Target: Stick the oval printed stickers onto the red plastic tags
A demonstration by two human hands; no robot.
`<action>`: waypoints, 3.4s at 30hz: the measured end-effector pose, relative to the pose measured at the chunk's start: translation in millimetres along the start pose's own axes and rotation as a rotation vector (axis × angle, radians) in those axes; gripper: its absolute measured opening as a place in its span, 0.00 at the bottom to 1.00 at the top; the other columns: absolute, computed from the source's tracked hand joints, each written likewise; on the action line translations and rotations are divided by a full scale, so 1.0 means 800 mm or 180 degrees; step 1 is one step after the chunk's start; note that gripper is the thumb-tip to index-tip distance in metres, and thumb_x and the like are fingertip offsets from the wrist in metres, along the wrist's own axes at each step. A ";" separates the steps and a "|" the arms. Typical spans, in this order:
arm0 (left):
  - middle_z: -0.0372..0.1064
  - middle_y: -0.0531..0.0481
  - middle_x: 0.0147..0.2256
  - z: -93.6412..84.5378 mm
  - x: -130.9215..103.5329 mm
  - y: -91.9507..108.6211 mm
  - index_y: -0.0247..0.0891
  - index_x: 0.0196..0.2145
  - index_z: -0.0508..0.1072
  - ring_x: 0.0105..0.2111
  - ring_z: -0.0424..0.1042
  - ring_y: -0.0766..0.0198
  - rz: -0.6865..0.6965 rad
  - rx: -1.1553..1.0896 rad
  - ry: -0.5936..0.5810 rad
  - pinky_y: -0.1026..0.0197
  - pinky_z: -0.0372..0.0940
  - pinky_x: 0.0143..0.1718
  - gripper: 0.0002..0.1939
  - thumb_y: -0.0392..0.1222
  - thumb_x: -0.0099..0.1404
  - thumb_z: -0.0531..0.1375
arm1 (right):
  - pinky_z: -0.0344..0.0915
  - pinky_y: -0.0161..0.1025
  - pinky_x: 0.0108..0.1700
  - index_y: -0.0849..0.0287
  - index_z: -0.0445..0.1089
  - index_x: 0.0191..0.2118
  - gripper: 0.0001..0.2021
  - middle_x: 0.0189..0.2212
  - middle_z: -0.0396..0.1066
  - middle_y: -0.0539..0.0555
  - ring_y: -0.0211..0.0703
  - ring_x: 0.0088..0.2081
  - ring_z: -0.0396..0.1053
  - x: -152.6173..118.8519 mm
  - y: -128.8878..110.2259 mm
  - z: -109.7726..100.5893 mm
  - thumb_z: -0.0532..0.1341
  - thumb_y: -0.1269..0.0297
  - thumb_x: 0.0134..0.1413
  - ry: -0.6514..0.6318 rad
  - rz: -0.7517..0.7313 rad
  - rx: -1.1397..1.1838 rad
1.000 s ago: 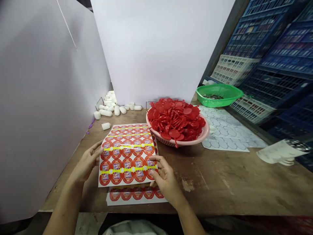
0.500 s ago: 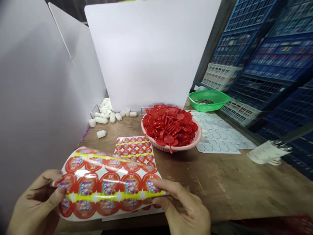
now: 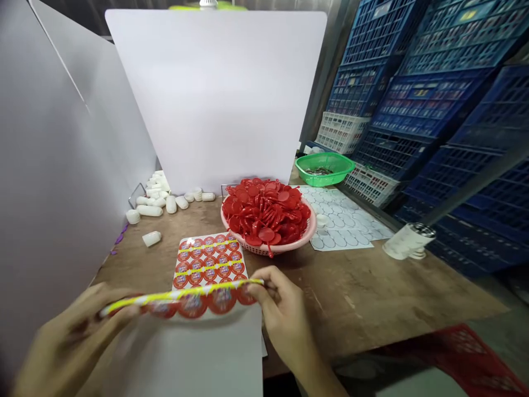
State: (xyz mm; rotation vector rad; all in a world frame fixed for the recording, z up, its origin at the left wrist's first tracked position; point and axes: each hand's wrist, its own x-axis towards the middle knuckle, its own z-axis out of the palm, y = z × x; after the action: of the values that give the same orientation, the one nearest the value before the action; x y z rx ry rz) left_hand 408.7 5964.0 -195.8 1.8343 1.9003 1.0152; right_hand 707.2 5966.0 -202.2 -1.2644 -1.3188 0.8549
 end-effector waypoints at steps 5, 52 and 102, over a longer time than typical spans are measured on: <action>0.69 0.41 0.36 0.086 0.054 -0.034 0.40 0.26 0.78 0.41 0.65 0.46 -0.0347 0.1115 -0.0852 0.48 0.60 0.40 0.16 0.51 0.60 0.57 | 0.67 0.40 0.32 0.60 0.70 0.35 0.16 0.28 0.73 0.55 0.45 0.29 0.69 0.036 0.121 0.053 0.62 0.50 0.49 -0.0217 0.0556 0.0043; 0.72 0.50 0.28 0.202 0.073 -0.005 0.39 0.27 0.67 0.27 0.67 0.61 0.0838 0.0438 -0.1182 0.57 0.53 0.37 0.15 0.42 0.69 0.48 | 0.70 0.47 0.50 0.56 0.73 0.39 0.08 0.46 0.67 0.59 0.47 0.49 0.69 0.071 0.169 0.046 0.57 0.71 0.59 -0.0517 -0.1554 -0.1017; 0.72 0.49 0.32 0.209 0.066 0.000 0.39 0.30 0.65 0.32 0.68 0.59 0.1030 0.0437 -0.0947 0.55 0.54 0.39 0.13 0.41 0.71 0.47 | 0.64 0.42 0.39 0.57 0.64 0.43 0.08 0.36 0.68 0.55 0.48 0.39 0.66 0.026 0.134 0.059 0.55 0.74 0.59 0.0219 -0.1087 -0.1641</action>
State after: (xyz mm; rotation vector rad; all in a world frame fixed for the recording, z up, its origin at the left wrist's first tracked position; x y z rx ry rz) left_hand 512.0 6060.2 -299.5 2.2791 1.5654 0.6625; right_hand 686.1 6013.3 -309.5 -1.3817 -1.7013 0.2312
